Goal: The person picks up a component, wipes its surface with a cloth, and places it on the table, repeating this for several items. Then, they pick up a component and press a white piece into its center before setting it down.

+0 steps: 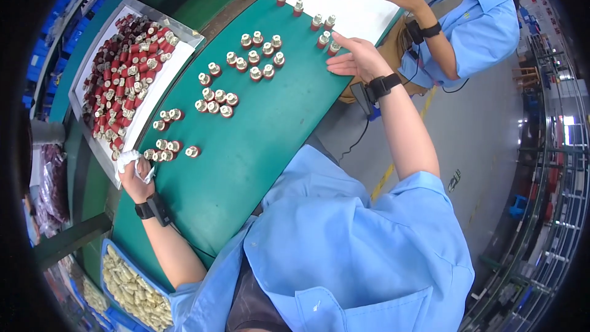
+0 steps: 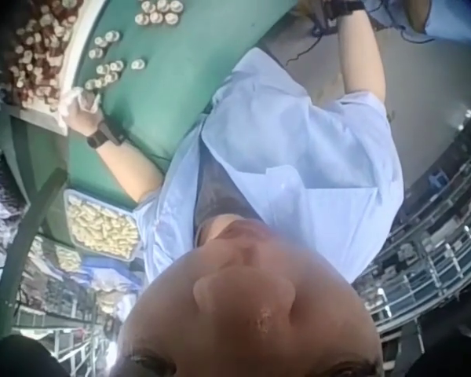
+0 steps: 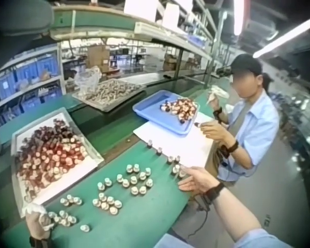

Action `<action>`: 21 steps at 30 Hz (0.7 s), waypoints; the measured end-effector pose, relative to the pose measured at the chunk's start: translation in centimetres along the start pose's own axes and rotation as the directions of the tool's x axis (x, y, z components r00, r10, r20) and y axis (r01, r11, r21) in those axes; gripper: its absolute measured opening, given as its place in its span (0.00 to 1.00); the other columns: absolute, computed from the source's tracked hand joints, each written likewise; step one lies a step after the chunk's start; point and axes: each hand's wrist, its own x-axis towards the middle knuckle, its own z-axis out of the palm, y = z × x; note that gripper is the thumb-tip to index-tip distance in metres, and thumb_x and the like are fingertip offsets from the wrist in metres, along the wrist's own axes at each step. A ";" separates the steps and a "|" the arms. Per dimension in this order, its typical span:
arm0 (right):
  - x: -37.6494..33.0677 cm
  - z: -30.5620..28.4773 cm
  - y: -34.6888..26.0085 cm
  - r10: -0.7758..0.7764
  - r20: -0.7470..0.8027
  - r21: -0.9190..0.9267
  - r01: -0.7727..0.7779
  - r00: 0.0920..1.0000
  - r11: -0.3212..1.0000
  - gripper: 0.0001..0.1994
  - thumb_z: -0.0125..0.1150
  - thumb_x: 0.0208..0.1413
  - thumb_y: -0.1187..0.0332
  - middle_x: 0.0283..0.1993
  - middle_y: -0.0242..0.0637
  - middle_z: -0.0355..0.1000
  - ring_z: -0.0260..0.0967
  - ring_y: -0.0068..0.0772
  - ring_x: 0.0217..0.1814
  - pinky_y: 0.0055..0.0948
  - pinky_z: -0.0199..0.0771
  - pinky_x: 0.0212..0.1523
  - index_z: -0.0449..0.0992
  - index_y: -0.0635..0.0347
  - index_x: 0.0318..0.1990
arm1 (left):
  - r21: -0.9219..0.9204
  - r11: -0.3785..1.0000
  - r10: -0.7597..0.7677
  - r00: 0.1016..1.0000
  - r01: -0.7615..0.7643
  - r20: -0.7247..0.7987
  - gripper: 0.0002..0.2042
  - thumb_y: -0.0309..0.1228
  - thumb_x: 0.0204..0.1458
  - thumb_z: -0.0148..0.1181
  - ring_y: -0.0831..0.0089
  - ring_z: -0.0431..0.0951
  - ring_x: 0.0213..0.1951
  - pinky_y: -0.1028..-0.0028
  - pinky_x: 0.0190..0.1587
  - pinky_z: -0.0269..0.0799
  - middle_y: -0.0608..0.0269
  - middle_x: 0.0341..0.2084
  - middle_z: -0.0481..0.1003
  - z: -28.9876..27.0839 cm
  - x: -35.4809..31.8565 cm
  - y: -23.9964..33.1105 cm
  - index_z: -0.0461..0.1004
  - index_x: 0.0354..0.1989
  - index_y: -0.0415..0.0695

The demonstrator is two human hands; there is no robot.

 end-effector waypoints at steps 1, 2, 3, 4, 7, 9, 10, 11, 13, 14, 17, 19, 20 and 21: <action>0.3 0.0 0.1 -0.024 -0.012 -0.001 0.024 1.000 1.000 0.37 0.65 0.61 0.47 0.40 0.58 0.78 0.82 0.43 0.37 0.33 0.87 0.39 0.59 0.68 0.65 | -0.007 1.000 -0.008 1.000 0.008 0.008 0.01 0.22 0.56 0.51 0.79 0.59 0.16 0.77 0.20 0.51 0.68 0.15 0.63 0.0 0.0 0.0 0.68 0.34 0.39; 0.5 -0.2 0.1 -0.020 -0.013 -0.005 0.020 1.000 1.000 0.37 0.65 0.61 0.47 0.40 0.58 0.78 0.82 0.43 0.37 0.33 0.87 0.39 0.59 0.68 0.65 | -0.014 1.000 -0.017 1.000 0.017 0.016 0.01 0.22 0.56 0.51 0.80 0.59 0.16 0.77 0.20 0.50 0.68 0.15 0.63 0.2 -0.1 0.1 0.68 0.35 0.39; 0.6 -0.3 0.2 -0.011 0.011 0.012 0.011 1.000 1.000 0.37 0.65 0.61 0.48 0.41 0.58 0.78 0.82 0.43 0.38 0.33 0.87 0.40 0.59 0.69 0.65 | -0.019 0.999 -0.026 0.999 0.026 0.021 0.01 0.22 0.56 0.51 0.80 0.59 0.16 0.78 0.20 0.50 0.69 0.15 0.63 0.1 -0.1 0.1 0.68 0.35 0.39; 0.7 -0.5 0.2 -0.004 0.035 0.029 0.003 0.999 1.000 0.37 0.65 0.61 0.49 0.41 0.58 0.78 0.82 0.43 0.39 0.33 0.87 0.40 0.59 0.69 0.65 | -0.019 0.999 -0.030 0.999 0.031 0.014 0.01 0.22 0.56 0.51 0.80 0.59 0.16 0.78 0.20 0.50 0.69 0.15 0.63 -0.1 -0.1 0.0 0.68 0.35 0.39; 1.0 -0.3 0.3 0.001 0.041 0.032 -0.002 0.999 0.999 0.36 0.65 0.61 0.51 0.43 0.57 0.78 0.82 0.43 0.40 0.33 0.87 0.41 0.59 0.70 0.65 | -0.060 0.998 0.007 0.999 -0.004 0.050 0.04 0.23 0.57 0.53 0.80 0.58 0.15 0.78 0.19 0.49 0.67 0.15 0.65 -0.6 0.4 -0.5 0.73 0.36 0.36; 1.0 0.0 0.3 -0.015 0.005 0.019 0.015 1.000 1.000 0.34 0.66 0.62 0.53 0.44 0.57 0.78 0.82 0.42 0.41 0.32 0.87 0.42 0.60 0.70 0.64 | -0.062 0.998 -0.009 0.999 0.012 0.050 0.03 0.23 0.57 0.52 0.80 0.59 0.15 0.78 0.19 0.49 0.67 0.15 0.64 -0.2 0.6 -0.2 0.71 0.37 0.37; 0.9 0.2 0.4 -0.010 0.007 0.012 0.010 1.000 1.000 0.34 0.66 0.62 0.53 0.44 0.57 0.78 0.82 0.42 0.41 0.32 0.87 0.42 0.60 0.70 0.64 | -0.061 0.998 -0.019 0.998 0.022 0.055 0.03 0.22 0.57 0.51 0.80 0.59 0.15 0.78 0.20 0.50 0.68 0.15 0.64 -0.1 0.4 0.2 0.70 0.37 0.38; 0.8 0.3 0.5 -0.026 -0.010 -0.010 0.025 1.000 1.000 0.34 0.66 0.62 0.53 0.44 0.57 0.78 0.82 0.42 0.42 0.33 0.87 0.42 0.61 0.70 0.63 | -0.060 0.998 -0.027 0.998 0.031 0.061 0.02 0.22 0.57 0.50 0.80 0.59 0.16 0.78 0.20 0.50 0.68 0.15 0.63 0.0 0.3 0.2 0.68 0.37 0.38; 0.6 0.5 0.4 -0.064 -0.040 -0.048 0.062 0.997 0.997 0.32 0.66 0.62 0.53 0.45 0.57 0.78 0.82 0.42 0.42 0.33 0.87 0.43 0.62 0.70 0.62 | -0.058 0.998 -0.012 0.999 0.015 0.052 0.02 0.22 0.57 0.50 0.80 0.59 0.15 0.78 0.20 0.50 0.68 0.15 0.63 0.1 0.5 0.0 0.68 0.37 0.38; 0.7 0.4 0.4 -0.066 -0.037 -0.047 0.065 0.997 0.997 0.32 0.66 0.62 0.53 0.45 0.57 0.78 0.82 0.42 0.42 0.33 0.87 0.43 0.62 0.70 0.62 | -0.051 0.999 0.006 0.999 -0.003 0.050 0.03 0.22 0.57 0.51 0.80 0.59 0.15 0.78 0.19 0.50 0.68 0.15 0.63 0.2 0.7 0.0 0.68 0.37 0.38; 1.1 -0.1 0.8 -0.060 0.025 -0.010 0.061 0.998 0.998 0.31 0.66 0.62 0.55 0.48 0.59 0.76 0.81 0.45 0.45 0.35 0.85 0.47 0.64 0.73 0.58 | -0.045 0.999 0.019 0.998 -0.016 0.064 0.03 0.22 0.56 0.51 0.80 0.58 0.15 0.78 0.19 0.50 0.68 0.15 0.63 0.1 0.3 0.0 0.69 0.37 0.38; 1.1 -0.1 1.1 -0.064 0.029 0.056 0.063 0.998 0.996 0.30 0.65 0.62 0.55 0.47 0.59 0.77 0.81 0.45 0.45 0.36 0.85 0.46 0.64 0.72 0.58 | -0.059 0.998 0.002 0.997 0.003 0.083 0.03 0.22 0.56 0.51 0.80 0.58 0.14 0.78 0.18 0.50 0.67 0.15 0.63 -0.2 0.1 -0.2 0.69 0.37 0.38; 1.1 -0.1 1.3 -0.053 0.032 0.120 0.049 0.998 0.992 0.29 0.65 0.63 0.55 0.46 0.58 0.78 0.81 0.44 0.45 0.36 0.85 0.46 0.65 0.71 0.58 | -0.060 0.998 0.013 0.996 -0.007 0.089 0.03 0.22 0.56 0.51 0.80 0.58 0.14 0.78 0.18 0.50 0.67 0.15 0.63 -0.2 0.2 -0.2 0.69 0.37 0.38; 1.1 -0.2 1.5 -0.040 0.036 0.184 0.033 0.999 0.982 0.28 0.64 0.63 0.55 0.45 0.57 0.78 0.82 0.44 0.44 0.37 0.86 0.46 0.65 0.70 0.57 | -0.054 0.999 0.007 0.996 -0.002 0.090 0.03 0.22 0.56 0.51 0.80 0.58 0.14 0.78 0.18 0.50 0.67 0.15 0.63 -0.3 0.3 -0.3 0.69 0.37 0.38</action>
